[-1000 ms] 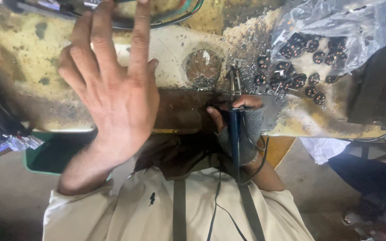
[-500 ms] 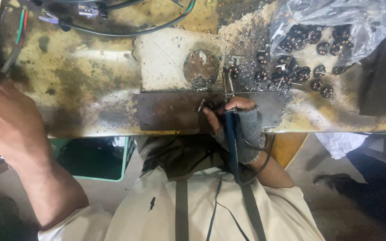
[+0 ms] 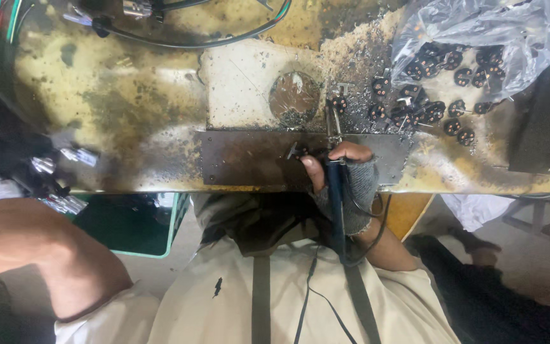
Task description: The person repeatedly solders small black plastic connectors to multi-colored wires using a soldering iron. They hold each connector and wire with one hand while applying the soldering iron with the other, then place the finished units on the workbench.
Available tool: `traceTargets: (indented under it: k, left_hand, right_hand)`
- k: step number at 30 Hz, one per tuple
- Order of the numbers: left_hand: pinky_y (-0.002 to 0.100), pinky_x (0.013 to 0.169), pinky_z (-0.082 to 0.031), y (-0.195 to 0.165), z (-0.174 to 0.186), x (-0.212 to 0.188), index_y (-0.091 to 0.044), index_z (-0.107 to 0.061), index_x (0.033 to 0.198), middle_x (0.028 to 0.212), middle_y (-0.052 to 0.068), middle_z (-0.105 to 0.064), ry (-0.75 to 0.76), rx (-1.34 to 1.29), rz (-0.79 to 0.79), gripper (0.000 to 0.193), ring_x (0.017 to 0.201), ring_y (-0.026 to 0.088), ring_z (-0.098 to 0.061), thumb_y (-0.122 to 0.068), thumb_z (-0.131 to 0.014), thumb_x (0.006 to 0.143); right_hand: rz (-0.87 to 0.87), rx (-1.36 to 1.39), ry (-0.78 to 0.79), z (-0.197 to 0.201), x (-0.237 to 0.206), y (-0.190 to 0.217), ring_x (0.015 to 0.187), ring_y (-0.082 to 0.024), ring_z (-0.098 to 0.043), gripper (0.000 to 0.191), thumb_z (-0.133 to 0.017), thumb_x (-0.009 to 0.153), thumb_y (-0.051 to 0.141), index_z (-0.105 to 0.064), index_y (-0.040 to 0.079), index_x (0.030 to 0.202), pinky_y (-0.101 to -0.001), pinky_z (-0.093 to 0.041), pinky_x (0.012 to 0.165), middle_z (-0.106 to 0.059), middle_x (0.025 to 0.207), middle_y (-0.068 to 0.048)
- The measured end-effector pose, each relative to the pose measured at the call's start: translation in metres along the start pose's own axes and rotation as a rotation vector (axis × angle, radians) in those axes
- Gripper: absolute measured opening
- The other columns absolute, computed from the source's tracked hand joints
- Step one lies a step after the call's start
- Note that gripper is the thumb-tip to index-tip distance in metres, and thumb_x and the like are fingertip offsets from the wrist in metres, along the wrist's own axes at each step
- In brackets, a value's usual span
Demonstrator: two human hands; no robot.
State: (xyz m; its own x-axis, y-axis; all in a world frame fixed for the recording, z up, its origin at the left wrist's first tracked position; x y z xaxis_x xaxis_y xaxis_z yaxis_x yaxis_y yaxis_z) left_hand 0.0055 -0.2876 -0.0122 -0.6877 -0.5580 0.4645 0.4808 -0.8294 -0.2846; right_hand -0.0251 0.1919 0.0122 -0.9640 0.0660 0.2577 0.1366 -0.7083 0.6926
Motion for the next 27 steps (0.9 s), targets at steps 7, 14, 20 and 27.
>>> traceTargets:
  k: [7, 14, 20, 27]
  left_hand:
    - [0.036, 0.054, -0.059, -0.243, 0.013, -0.115, -0.002, -0.074, 0.108, 0.093, 0.015, -0.076, 1.340, -0.900, -0.631, 0.023, 0.063, 0.026, -0.072, -0.018, -0.070, 0.093]
    - [0.048, 0.059, -0.050, -0.302, 0.008, -0.121, -0.003, -0.073, 0.094, 0.080, 0.018, -0.069, 1.368, -0.975, -0.496, 0.026, 0.071, 0.040, -0.067, -0.029, -0.068, 0.099]
    - [0.041, 0.071, -0.057, -0.305, 0.013, -0.100, -0.001, -0.073, 0.102, 0.094, 0.016, -0.073, 1.211, -1.113, -0.450, 0.016, 0.082, 0.034, -0.073, -0.017, -0.070, 0.098]
    - [0.034, 0.069, -0.059, -0.300, 0.000, -0.115, 0.000, -0.070, 0.104, 0.088, 0.011, -0.073, 1.076, -1.198, -0.137, 0.015, 0.072, 0.024, -0.072, -0.012, -0.076, 0.098]
  right_hand:
    - [-0.228, 0.617, 0.189, 0.000, -0.009, -0.028, 0.083, -0.018, -0.073, 0.036, -0.063, 0.106, -0.004, -0.032, 0.011, 0.118, -0.0231, -0.058, 0.072, -0.074, 0.111, -0.019]
    - [-0.274, 0.691, 0.167, 0.009, -0.010, -0.024, 0.084, -0.023, -0.071, 0.060, -0.075, 0.093, -0.012, -0.027, 0.013, 0.120, -0.0311, -0.059, 0.073, -0.068, 0.100, -0.021]
    - [-0.384, 0.706, 0.178, 0.012, -0.002, -0.024, 0.074, -0.018, -0.070, 0.057, -0.075, 0.098, -0.004, -0.024, 0.014, 0.116, -0.0266, -0.058, 0.064, -0.074, 0.101, -0.017]
    - [-0.366, 0.682, 0.163, 0.015, 0.003, -0.027, 0.076, -0.013, -0.066, 0.057, -0.078, 0.096, 0.002, -0.027, 0.013, 0.118, -0.0214, -0.053, 0.071, -0.071, 0.091, -0.008]
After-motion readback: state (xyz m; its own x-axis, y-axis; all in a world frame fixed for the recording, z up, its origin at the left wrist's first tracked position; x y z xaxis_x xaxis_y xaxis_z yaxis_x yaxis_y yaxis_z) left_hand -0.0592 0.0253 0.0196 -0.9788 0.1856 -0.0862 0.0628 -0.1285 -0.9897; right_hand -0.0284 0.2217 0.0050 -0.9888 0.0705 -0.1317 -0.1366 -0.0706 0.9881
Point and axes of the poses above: each hand's wrist, its own x-axis towards the middle knuckle, its own z-axis out of the back of the hand, y = z × x, the point moved 7 cm from there along x, towards the middle knuckle
